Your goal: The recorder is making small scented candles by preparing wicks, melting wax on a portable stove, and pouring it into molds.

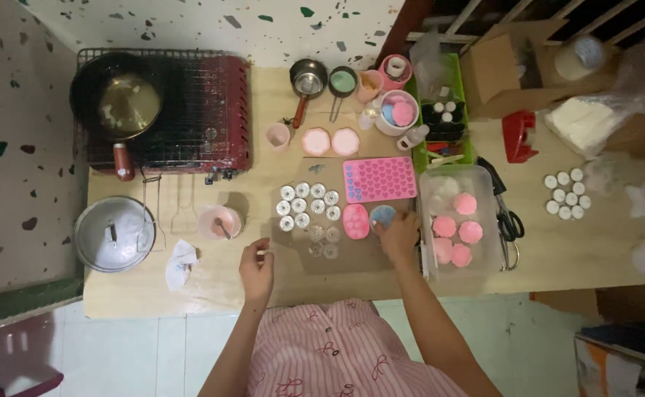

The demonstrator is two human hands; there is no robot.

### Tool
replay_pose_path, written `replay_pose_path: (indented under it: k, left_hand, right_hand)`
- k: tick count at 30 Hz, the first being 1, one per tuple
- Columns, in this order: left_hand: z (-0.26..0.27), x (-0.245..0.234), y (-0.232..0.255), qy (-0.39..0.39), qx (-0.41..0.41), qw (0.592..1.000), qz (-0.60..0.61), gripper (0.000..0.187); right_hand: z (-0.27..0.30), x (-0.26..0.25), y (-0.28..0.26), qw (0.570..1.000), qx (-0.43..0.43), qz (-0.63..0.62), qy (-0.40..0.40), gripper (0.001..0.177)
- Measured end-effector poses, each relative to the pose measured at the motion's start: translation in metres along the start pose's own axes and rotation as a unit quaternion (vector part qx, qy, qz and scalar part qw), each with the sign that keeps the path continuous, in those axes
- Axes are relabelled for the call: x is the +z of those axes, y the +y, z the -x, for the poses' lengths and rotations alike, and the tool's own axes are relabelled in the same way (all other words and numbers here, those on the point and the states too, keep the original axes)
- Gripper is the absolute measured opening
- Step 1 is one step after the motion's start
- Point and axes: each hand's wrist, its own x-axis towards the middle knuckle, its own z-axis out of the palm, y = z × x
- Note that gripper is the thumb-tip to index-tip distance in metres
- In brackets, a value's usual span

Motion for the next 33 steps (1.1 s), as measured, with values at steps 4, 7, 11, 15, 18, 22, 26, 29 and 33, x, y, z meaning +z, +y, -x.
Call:
replay_pose_path:
  k: [4, 7, 11, 15, 18, 22, 26, 29, 33]
  left_hand:
    - [0.004, -0.002, 0.009, -0.001, -0.021, 1.0, -0.005, 0.03]
    - [0.004, 0.001, 0.014, -0.008, -0.02, 0.999, 0.025, 0.029]
    - [0.009, 0.013, 0.005, -0.009, -0.022, 0.999, 0.048, 0.027]
    - [0.009, 0.025, -0.003, -0.019, -0.023, 0.998, 0.054, 0.026]
    - [0.012, 0.03, -0.002, -0.023, -0.013, 0.998, 0.052, 0.024]
    - [0.01, 0.036, 0.004, -0.033, -0.027, 0.998, 0.044, 0.022]
    - [0.017, 0.043, 0.012, -0.048, -0.026, 0.997, 0.045, 0.019]
    - [-0.005, 0.067, 0.012, -0.07, -0.017, 0.996, 0.061, 0.017]
    - [-0.009, 0.088, 0.023, -0.124, -0.003, 0.986, 0.115, 0.02]
  right_hand:
    - [-0.014, 0.0, 0.004, 0.987, 0.046, 0.113, -0.102, 0.076]
    - [-0.016, 0.015, 0.015, 0.989, 0.038, 0.106, -0.093, 0.072]
    - [-0.012, 0.042, 0.007, 0.997, -0.045, 0.047, -0.033, 0.066]
    - [-0.007, 0.036, -0.035, 0.988, -0.087, 0.04, -0.124, 0.062]
    - [-0.003, 0.023, -0.058, 0.992, -0.054, 0.043, -0.108, 0.081]
    - [-0.005, 0.03, -0.059, 0.995, -0.035, 0.031, -0.086, 0.083]
    - [0.004, 0.067, -0.033, 0.995, -0.008, 0.002, -0.098, 0.067]
    - [-0.015, 0.062, -0.029, 0.99, 0.009, -0.086, -0.112, 0.052]
    - [-0.007, 0.019, -0.022, 0.927, 0.045, -0.37, -0.046, 0.038]
